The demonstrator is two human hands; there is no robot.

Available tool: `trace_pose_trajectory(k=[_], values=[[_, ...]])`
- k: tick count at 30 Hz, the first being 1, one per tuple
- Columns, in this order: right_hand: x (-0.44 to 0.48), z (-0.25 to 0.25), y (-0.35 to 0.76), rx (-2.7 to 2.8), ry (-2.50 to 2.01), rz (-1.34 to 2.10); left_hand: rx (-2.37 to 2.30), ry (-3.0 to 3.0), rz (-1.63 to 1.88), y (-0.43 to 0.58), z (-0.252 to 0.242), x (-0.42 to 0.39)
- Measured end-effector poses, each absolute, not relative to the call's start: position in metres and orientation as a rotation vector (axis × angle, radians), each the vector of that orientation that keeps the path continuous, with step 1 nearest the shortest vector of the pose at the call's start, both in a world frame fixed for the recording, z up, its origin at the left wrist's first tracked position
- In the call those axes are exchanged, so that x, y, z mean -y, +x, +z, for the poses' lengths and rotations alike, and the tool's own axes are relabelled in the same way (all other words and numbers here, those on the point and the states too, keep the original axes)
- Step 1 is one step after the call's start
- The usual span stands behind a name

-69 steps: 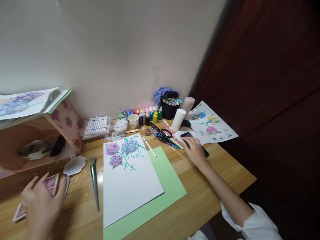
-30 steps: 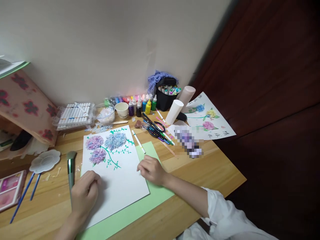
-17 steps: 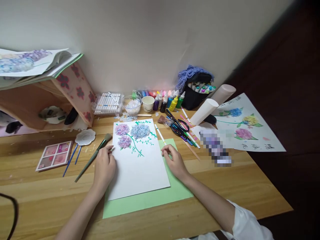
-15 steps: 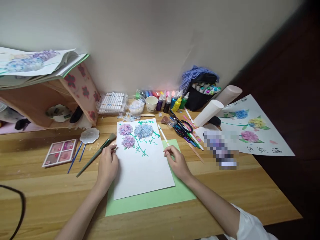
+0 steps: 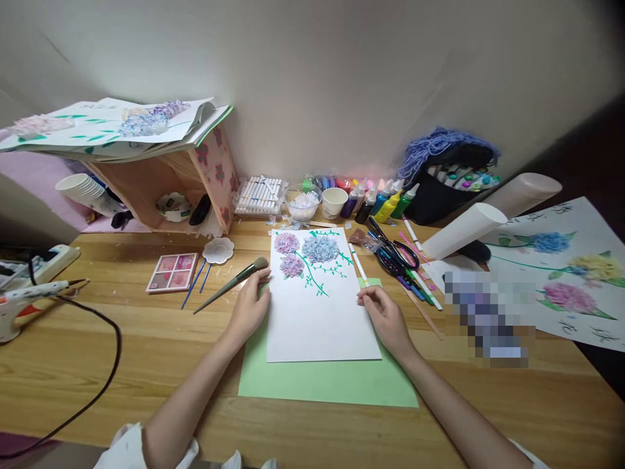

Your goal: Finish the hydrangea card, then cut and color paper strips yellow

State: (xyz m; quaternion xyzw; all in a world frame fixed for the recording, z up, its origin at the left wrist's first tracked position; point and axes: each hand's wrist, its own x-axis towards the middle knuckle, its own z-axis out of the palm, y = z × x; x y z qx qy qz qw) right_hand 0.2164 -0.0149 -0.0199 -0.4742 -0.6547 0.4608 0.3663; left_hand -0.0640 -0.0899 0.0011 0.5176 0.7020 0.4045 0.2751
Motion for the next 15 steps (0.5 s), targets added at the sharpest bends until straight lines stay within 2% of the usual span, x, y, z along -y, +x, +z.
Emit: trace_pose_trajectory(k=[10,15], values=[[0.013,-0.015,0.220,1.900,-1.234,0.932,-1.940,1.562,1.066,-0.062,0.002,0.090],[0.014,-0.014,0.221,1.928,-1.230,0.930,-2.404,1.586,0.949,-0.080,0.008,0.091]])
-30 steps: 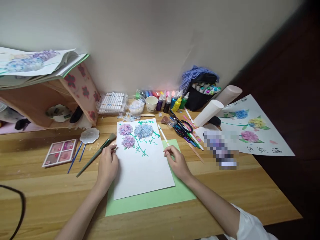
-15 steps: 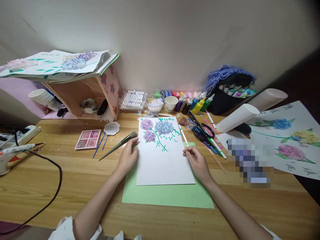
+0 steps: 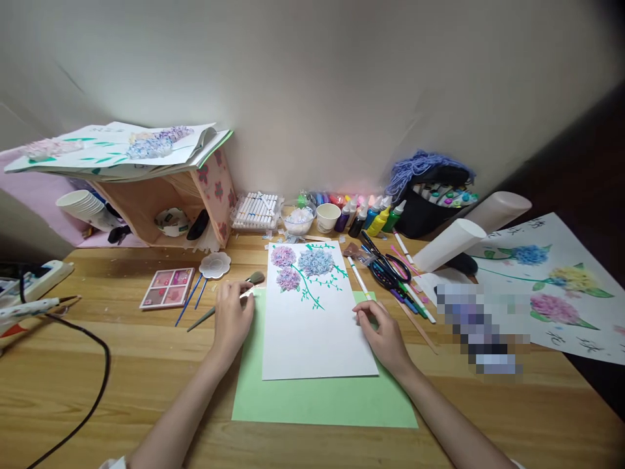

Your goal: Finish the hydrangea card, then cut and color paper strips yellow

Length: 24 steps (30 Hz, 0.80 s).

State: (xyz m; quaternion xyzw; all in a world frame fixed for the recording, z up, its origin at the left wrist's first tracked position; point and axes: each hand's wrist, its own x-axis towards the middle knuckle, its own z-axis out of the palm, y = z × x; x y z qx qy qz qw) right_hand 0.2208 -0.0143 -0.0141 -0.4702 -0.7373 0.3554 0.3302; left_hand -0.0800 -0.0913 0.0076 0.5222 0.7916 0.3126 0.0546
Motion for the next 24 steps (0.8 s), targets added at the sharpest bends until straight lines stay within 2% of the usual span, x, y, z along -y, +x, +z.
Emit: trace_pose_trajectory(k=[3,5,10,14,19,24], values=[[0.014,-0.016,0.220,1.917,-1.231,0.941,-2.676,1.564,0.723,-0.098,0.003,0.094],[0.016,-0.017,0.220,1.907,-1.230,0.930,-2.687,1.560,0.637,-0.108,-0.003,0.093],[0.017,-0.014,0.220,1.895,-1.223,0.886,-2.740,1.642,0.712,-0.119,-0.010,0.082],[-0.012,0.010,0.225,1.953,-1.217,0.737,-2.837,1.713,0.816,-0.110,0.001,0.068],[-0.094,0.058,0.233,2.001,-1.372,0.454,-2.388,1.934,1.219,-0.078,0.021,0.045],[-0.136,0.053,0.230,2.169,-1.432,0.486,-2.046,1.895,1.232,-0.035,0.030,0.027]])
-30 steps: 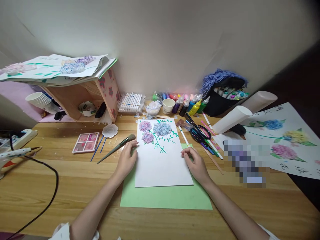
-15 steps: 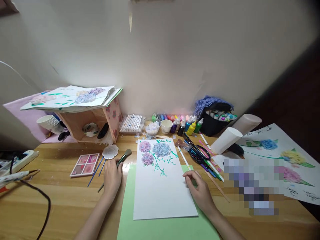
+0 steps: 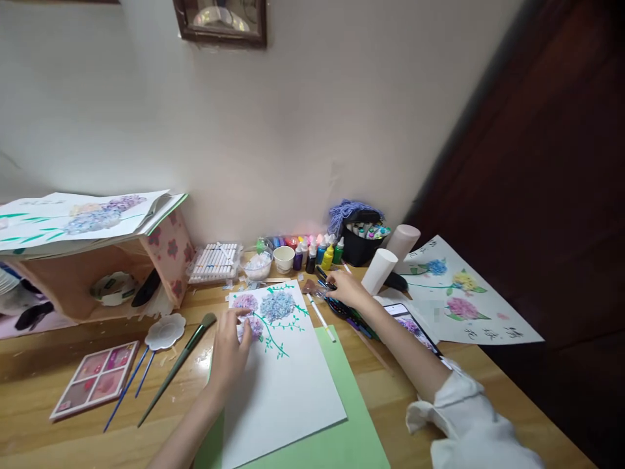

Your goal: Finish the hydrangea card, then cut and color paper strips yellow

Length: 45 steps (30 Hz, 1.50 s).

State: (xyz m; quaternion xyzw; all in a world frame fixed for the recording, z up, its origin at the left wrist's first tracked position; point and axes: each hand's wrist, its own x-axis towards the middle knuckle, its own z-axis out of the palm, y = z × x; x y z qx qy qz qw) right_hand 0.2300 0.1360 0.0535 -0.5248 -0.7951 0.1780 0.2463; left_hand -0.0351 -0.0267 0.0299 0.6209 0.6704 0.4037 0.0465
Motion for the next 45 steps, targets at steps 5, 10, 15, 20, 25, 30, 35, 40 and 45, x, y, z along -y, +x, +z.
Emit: trace_pose_trajectory(k=[5,10,15,20,25,30,35,40,45], values=[[-0.129,0.038,0.221,2.219,-1.343,0.527,-1.788,1.962,1.107,0.001,0.037,0.017],[-0.101,0.055,0.228,2.084,-1.300,0.562,-1.611,2.038,1.091,0.032,0.049,0.010],[-0.046,0.064,0.244,1.816,-1.259,1.007,-1.468,2.254,1.085,0.064,0.056,0.011],[-0.009,0.057,0.249,1.518,-1.110,1.511,-1.156,2.221,0.967,0.084,0.055,0.016],[-0.002,0.047,0.247,1.236,-0.942,1.757,-1.079,1.902,0.995,0.085,0.053,0.020],[-0.004,0.043,0.246,1.136,-0.881,1.841,-1.098,1.813,1.036,0.081,0.052,0.018],[-0.007,0.038,0.248,1.232,-0.941,1.792,-1.119,1.893,0.995,0.079,0.049,0.015],[-0.011,0.039,0.250,1.366,-0.968,1.695,-1.111,1.885,0.978,0.080,0.045,0.013],[-0.011,0.044,0.253,1.428,-1.036,1.602,-1.122,1.926,0.936,0.080,0.041,0.011]])
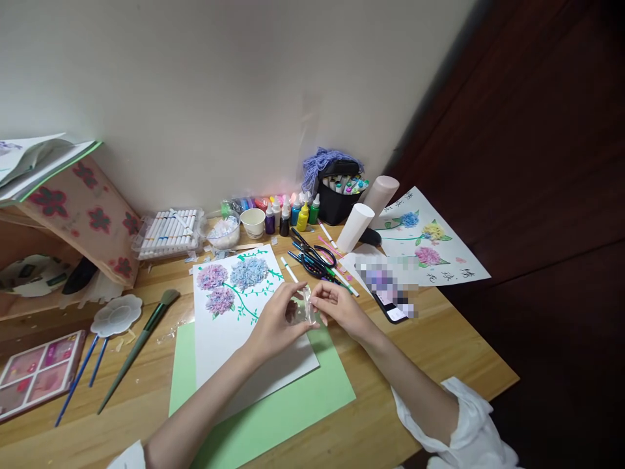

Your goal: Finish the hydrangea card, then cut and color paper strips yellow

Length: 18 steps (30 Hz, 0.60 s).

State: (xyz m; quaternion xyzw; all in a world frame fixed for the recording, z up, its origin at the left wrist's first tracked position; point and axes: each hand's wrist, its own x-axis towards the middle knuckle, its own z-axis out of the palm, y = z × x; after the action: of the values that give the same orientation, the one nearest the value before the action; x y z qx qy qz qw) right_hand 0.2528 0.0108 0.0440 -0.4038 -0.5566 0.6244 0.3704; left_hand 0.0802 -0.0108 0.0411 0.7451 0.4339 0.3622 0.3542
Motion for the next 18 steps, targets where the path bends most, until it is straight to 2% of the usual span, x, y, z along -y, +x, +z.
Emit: trace_pose_trajectory(k=[9,18], values=[[-0.006,0.040,0.253,1.490,-1.168,1.434,-1.212,1.875,0.973,0.083,0.041,0.014],[-0.008,0.039,0.259,1.435,-1.163,1.365,-1.244,2.108,0.757,0.078,0.023,0.004]])
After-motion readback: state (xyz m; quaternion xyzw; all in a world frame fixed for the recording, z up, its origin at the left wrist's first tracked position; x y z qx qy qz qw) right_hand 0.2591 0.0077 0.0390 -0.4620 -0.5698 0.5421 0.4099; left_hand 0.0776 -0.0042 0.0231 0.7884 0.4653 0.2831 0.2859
